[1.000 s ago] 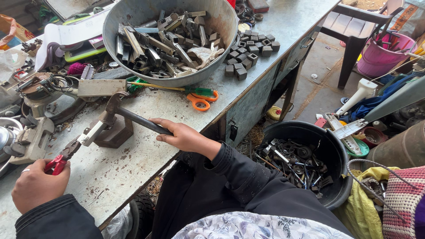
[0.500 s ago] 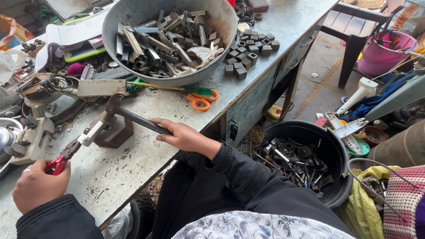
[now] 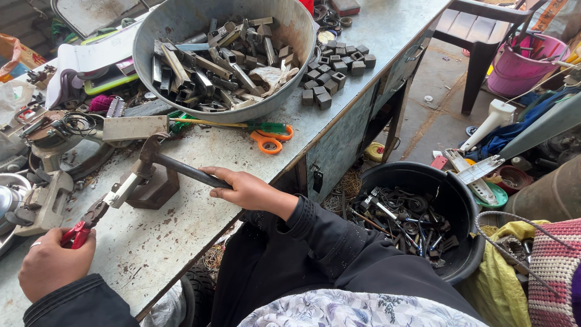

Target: The person secures a metal rod in a vise and repeatedly strikes it with a hammer to shape or flatten it. The person adjusts the rod's position in the vise multiple times during the process.

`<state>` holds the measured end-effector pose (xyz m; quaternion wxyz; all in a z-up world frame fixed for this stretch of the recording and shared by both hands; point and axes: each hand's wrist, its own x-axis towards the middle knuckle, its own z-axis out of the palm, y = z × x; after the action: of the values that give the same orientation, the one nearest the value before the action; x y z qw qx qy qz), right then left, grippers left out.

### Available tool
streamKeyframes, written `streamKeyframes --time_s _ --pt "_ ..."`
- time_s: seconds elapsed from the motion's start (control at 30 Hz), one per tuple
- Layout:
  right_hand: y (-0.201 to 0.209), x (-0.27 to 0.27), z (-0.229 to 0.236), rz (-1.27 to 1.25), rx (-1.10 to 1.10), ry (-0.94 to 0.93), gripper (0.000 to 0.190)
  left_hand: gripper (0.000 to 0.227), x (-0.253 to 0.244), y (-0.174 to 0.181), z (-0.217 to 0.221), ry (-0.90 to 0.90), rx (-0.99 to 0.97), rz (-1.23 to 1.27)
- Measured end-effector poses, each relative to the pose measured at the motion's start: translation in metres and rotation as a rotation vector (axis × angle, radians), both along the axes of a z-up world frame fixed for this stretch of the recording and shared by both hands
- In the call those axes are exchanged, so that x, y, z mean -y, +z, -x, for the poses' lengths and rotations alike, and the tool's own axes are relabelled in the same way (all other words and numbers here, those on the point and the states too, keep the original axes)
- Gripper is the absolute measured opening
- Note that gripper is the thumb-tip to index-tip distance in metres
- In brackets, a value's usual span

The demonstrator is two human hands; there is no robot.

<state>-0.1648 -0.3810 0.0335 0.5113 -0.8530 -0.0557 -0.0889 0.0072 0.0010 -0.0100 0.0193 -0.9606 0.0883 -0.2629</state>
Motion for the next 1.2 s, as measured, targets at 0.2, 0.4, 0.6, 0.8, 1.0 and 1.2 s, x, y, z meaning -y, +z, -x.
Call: streamKeyframes --time_s 0.2,0.4,0.6,0.8,1.0,1.2 --pt "0.001 0.000 0.000 0.023 -0.062 -0.014 0.066 0.043 -0.001 -0.001 0.001 -0.002 0.014 -0.002" --pt "-0.006 0.001 -0.002 -0.002 0.079 0.017 0.064 0.042 -0.001 -0.001 0.000 -0.007 0.017 0.004" --pt "-0.006 0.001 -0.001 0.003 0.032 0.006 0.064 0.041 0.000 -0.002 -0.001 0.003 0.008 -0.002" --pt "0.002 -0.001 0.001 0.017 -0.045 -0.008 0.065 0.044 0.001 -0.001 -0.002 0.026 -0.008 -0.020" --pt "0.003 -0.001 0.002 0.003 -0.036 -0.004 0.065 0.043 0.000 -0.001 -0.001 0.018 -0.002 -0.015" --pt "0.000 0.000 0.000 0.011 -0.004 -0.001 0.065 0.043 0.000 0.000 -0.001 0.004 0.014 -0.008"
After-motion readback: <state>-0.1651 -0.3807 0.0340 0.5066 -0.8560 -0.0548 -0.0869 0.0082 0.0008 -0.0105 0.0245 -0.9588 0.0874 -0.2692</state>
